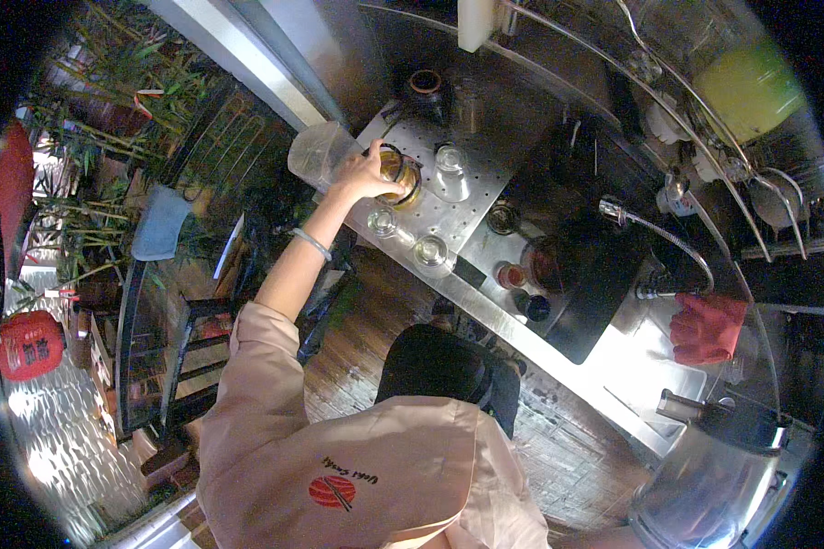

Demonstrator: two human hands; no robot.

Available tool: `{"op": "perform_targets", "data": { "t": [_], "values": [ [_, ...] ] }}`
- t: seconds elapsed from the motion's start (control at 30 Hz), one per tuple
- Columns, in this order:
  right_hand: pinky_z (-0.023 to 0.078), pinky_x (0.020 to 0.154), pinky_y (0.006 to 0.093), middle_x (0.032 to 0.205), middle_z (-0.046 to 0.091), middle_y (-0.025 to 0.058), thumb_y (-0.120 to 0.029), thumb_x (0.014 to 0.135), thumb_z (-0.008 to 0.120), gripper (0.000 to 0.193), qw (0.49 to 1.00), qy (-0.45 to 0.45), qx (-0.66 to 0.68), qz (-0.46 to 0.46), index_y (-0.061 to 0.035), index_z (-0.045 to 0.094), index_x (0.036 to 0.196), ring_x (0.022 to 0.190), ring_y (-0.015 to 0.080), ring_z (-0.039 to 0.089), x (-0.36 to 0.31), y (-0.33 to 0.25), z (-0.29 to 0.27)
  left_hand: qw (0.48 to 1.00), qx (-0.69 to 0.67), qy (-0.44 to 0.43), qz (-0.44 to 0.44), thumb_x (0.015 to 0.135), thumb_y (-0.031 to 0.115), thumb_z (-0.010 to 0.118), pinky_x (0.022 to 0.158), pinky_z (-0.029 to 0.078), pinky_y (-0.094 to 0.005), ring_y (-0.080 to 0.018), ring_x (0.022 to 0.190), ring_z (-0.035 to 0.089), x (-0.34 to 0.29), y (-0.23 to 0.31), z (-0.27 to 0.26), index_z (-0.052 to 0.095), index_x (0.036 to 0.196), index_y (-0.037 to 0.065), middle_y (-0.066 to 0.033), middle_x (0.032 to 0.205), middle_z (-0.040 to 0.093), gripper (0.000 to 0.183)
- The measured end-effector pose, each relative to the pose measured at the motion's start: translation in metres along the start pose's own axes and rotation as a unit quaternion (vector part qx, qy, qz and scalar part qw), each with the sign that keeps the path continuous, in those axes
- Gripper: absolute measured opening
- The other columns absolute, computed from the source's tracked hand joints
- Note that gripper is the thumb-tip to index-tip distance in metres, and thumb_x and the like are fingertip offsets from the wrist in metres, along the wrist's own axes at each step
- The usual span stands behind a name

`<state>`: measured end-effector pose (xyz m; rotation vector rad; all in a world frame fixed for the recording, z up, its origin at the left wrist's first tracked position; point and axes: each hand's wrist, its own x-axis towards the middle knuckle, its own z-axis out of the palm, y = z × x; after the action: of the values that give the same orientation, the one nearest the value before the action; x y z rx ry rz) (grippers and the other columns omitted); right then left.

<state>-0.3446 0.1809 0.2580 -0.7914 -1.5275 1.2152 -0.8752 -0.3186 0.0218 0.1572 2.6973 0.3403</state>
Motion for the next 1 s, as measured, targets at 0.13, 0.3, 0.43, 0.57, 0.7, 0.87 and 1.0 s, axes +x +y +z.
{"op": "perform_targets", "data": {
  "t": [0.13, 0.3, 0.43, 0.57, 0.7, 0.87, 1.0],
  "values": [
    [0.055, 0.083, 0.0289, 0.126, 0.07, 0.0166, -0.016, 0.096, 0.064, 0.052, 1.0, 0.013, 0.0, 0.003, 0.0029, 0.054, 0.143, 0.104, 0.0224, 0.071, -0.008, 0.0, -0.004, 0.997, 0.069, 0.028, 0.025, 0.063, 0.068, 0.086, 0.116, 0.04, -0.051, -0.0508, 0.134, 0.051, 0.008, 0.012, -0.006, 0.02, 0.163, 0.009, -0.0379, 0.144, 0.05, 0.133],
    [0.055, 0.081, 0.0283, 0.126, 0.069, 0.0169, -0.016, 0.097, 0.063, 0.052, 1.0, 0.03, 0.003, 0.005, 0.0029, 0.053, 0.145, 0.103, 0.0217, 0.071, -0.015, 0.002, -0.01, 0.995, 0.074, 0.013, 0.068, 0.06, 0.069, 0.087, 0.112, 0.046, -0.0486, -0.0507, 0.129, 0.056, 0.008, 0.026, -0.027, 0.027, 0.161, 0.006, -0.0389, 0.139, 0.054, 0.133],
    [0.054, 0.079, 0.0278, 0.126, 0.069, 0.0171, -0.016, 0.098, 0.063, 0.053, 0.999, 0.046, 0.0, 0.009, 0.0029, 0.051, 0.145, 0.102, 0.0212, 0.07, -0.02, 0.003, -0.014, 0.989, 0.09, 0.042, 0.108, 0.058, 0.067, 0.088, 0.105, 0.052, -0.049, -0.0468, 0.124, 0.061, 0.014, 0.031, -0.041, 0.032, 0.157, 0.002, -0.0341, 0.128, 0.064, 0.131],
    [0.054, 0.078, 0.0274, 0.126, 0.069, 0.0174, -0.016, 0.098, 0.062, 0.053, 0.998, 0.057, 0.003, 0.008, 0.0029, 0.05, 0.146, 0.101, 0.0206, 0.07, -0.023, 0.005, -0.018, 0.984, 0.144, -0.003, 0.101, 0.059, 0.064, 0.089, 0.104, 0.052, -0.0491, -0.0468, 0.122, 0.062, 0.026, 0.034, -0.024, 0.032, 0.155, 0.001, -0.0335, 0.129, 0.064, 0.129],
    [0.054, 0.076, 0.0269, 0.125, 0.069, 0.0176, -0.017, 0.099, 0.062, 0.053, 0.997, 0.072, 0.0, 0.009, 0.0029, 0.049, 0.147, 0.101, 0.02, 0.07, -0.027, 0.005, -0.026, 0.984, 0.151, -0.027, 0.092, 0.059, 0.061, 0.09, 0.108, 0.049, -0.0503, -0.0511, 0.128, 0.055, 0.033, 0.03, -0.002, 0.028, 0.158, 0.005, -0.0357, 0.134, 0.059, 0.129],
    [0.054, 0.074, 0.0263, 0.125, 0.068, 0.0179, -0.017, 0.1, 0.061, 0.054, 0.995, 0.099, 0.0, 0.005, 0.0029, 0.048, 0.148, 0.099, 0.0193, 0.07, -0.037, 0.002, -0.047, 0.993, 0.075, 0.009, 0.087, 0.062, 0.054, 0.09, 0.11, 0.047, -0.0499, -0.0508, 0.131, 0.053, 0.028, 0.02, 0.003, 0.029, 0.157, 0.008, -0.0362, 0.139, 0.054, 0.122],
    [0.054, 0.072, 0.0258, 0.125, 0.068, 0.0182, -0.017, 0.101, 0.061, 0.054, 0.992, 0.128, -0.004, -0.004, 0.0029, 0.047, 0.149, 0.099, 0.0188, 0.07, -0.045, -0.006, -0.069, 0.995, 0.029, 0.008, 0.093, 0.068, 0.058, 0.088, 0.112, 0.044, -0.0551, -0.057, 0.132, 0.049, 0.022, 0.017, -0.001, 0.024, 0.16, 0.01, -0.042, 0.147, 0.04, 0.122]
  ]
}}
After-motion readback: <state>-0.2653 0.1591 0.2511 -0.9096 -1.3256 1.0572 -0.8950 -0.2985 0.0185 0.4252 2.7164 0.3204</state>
